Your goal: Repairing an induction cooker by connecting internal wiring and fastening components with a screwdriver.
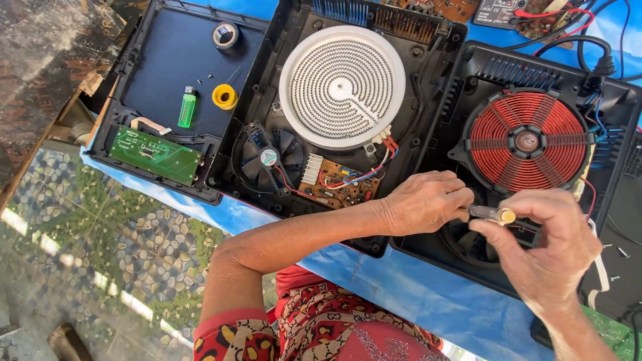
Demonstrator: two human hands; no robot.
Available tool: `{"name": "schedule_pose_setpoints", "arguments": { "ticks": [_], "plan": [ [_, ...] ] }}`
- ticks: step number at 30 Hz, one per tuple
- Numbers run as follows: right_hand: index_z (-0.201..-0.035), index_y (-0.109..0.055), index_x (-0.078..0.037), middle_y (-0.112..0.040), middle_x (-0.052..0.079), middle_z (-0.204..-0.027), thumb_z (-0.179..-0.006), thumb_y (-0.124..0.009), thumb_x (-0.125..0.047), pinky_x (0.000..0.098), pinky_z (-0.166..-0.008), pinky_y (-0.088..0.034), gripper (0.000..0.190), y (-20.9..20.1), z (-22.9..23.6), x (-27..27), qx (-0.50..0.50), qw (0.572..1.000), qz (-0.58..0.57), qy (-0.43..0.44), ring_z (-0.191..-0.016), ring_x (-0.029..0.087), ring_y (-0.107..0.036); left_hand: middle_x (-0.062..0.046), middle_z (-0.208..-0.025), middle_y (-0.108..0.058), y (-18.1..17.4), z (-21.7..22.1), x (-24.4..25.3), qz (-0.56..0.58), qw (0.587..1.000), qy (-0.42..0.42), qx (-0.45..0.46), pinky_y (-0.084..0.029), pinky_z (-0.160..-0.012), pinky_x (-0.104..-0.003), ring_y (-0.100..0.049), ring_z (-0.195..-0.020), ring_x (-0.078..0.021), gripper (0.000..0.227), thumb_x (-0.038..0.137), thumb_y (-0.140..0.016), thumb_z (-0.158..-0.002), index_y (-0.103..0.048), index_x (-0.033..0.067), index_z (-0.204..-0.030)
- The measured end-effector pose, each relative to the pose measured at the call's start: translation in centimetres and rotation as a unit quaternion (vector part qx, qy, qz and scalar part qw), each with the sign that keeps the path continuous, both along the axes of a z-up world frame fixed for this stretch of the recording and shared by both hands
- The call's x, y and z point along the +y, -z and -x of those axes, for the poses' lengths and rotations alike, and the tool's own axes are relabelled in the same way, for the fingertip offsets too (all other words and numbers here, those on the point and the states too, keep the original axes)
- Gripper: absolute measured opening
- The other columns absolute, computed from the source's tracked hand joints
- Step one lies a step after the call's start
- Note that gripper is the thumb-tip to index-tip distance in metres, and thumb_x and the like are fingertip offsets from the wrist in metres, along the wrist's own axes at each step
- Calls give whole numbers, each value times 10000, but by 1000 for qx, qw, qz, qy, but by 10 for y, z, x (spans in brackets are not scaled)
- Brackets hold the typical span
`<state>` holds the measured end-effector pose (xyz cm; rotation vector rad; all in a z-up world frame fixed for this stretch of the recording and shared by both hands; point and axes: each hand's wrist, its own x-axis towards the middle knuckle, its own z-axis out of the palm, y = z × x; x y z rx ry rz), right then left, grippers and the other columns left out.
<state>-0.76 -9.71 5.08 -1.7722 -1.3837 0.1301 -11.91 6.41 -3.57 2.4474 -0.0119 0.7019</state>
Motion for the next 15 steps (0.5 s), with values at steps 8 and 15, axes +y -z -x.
{"name": "schedule_pose_setpoints", "arguments": {
  "ticks": [8,15],
  "plan": [
    [-1007,-649,46,-696,131,-978,-763,-877,55,313,-747,-497,334,-33,17,17,-6,1000,-1,4,-790,200,-595,-49,-834,-547,-10,2,3,-2,1000,3,-30,-514,-798,-376,-553,-834,-233,208,180,-725,-852,-546,85,-896],
    [-1138,-673,-16,-717,65,-1037,-777,-668,143,244,-671,-483,394,-53,-1,21,58,991,83,-82,-733,137,-601,-63,-956,-576,-12,7,7,11,999,30,-40,-479,-829,-376,-550,-941,-259,300,83,-730,-855,-633,47,-1137]
  ]
}}
